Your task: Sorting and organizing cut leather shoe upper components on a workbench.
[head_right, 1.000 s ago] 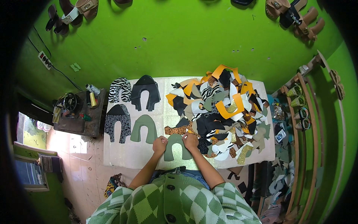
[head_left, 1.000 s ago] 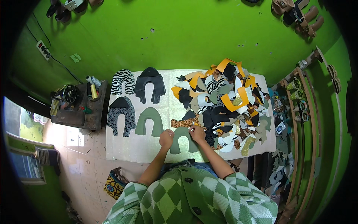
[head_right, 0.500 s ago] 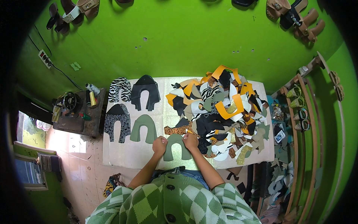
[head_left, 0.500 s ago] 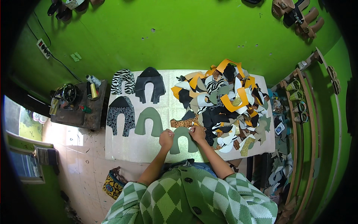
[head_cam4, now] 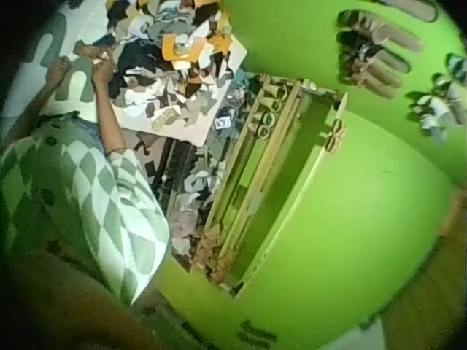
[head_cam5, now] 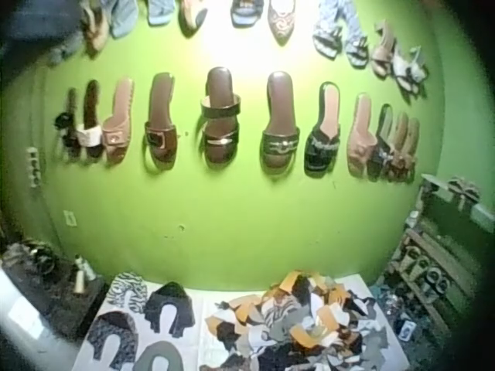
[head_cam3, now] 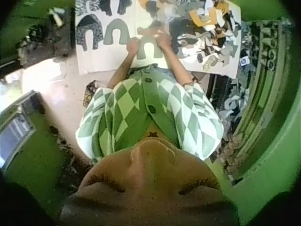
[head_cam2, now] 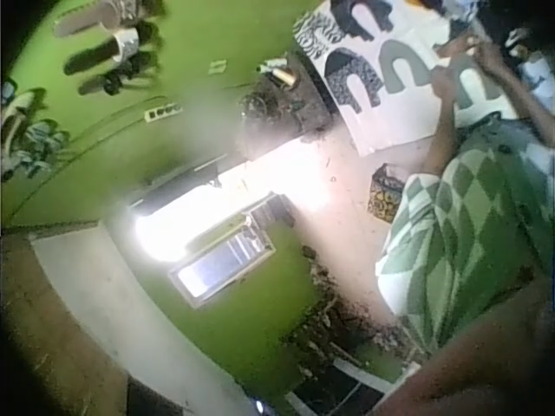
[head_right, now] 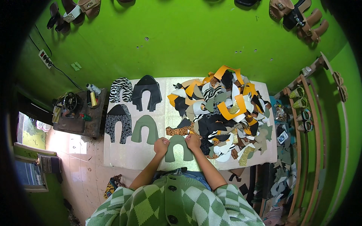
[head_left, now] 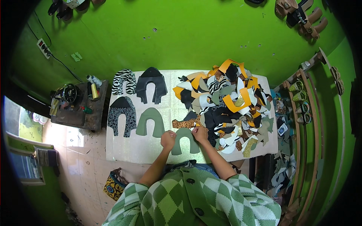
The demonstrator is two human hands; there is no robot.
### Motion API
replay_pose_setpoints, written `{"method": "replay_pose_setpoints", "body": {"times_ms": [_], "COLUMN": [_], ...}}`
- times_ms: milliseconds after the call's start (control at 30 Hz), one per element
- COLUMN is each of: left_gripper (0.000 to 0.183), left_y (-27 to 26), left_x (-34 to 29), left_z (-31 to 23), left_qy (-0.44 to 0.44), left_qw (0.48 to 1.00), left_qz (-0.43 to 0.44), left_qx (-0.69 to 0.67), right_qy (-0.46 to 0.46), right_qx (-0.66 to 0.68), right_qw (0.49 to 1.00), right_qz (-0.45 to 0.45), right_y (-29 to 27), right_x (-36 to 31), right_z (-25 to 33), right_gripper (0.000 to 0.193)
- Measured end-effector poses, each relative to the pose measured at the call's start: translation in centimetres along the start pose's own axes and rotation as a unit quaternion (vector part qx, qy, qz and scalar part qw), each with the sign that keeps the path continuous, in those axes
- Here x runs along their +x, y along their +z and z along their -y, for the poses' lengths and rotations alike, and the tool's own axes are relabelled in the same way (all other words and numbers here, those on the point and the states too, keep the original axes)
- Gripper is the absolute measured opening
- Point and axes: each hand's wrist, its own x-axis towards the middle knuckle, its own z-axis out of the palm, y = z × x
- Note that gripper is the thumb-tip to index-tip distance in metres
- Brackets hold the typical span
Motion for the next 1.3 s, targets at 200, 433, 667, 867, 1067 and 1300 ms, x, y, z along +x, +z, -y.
{"method": "replay_pose_setpoints", "body": {"times_ms": [200,433,667,867,1067,1300], "left_gripper": [0.011,0.016,0.015,0.019,0.021,0.024], "left_y": [0.0,0.3,-0.2,-3.7,-11.6,-17.6], "left_x": [-0.1,-0.5,-0.1,1.4,6.3,11.1], "left_z": [-0.1,-0.1,0.6,2.5,4.9,7.1], "left_qy": [-0.007,0.001,0.086,0.131,0.138,0.132], "left_qw": [1.000,1.000,0.995,0.982,0.966,0.960], "left_qz": [-0.005,-0.011,-0.021,0.011,0.091,0.133], "left_qx": [0.008,0.009,-0.045,-0.134,-0.201,-0.206], "right_qy": [-0.009,-0.007,-0.069,-0.044,0.007,0.031], "right_qx": [-0.010,0.023,0.075,0.193,0.344,0.383], "right_qw": [1.000,1.000,0.995,0.974,0.906,0.875], "right_qz": [-0.022,0.003,0.007,0.113,0.246,0.296], "right_y": [0.2,0.1,0.3,0.0,1.3,6.9], "right_x": [-0.1,-0.5,-0.2,0.7,1.1,2.2], "right_z": [0.1,-0.1,-0.8,1.0,8.1,12.3], "right_gripper": [0.010,0.011,0.017,0.017,0.021,0.024]}}
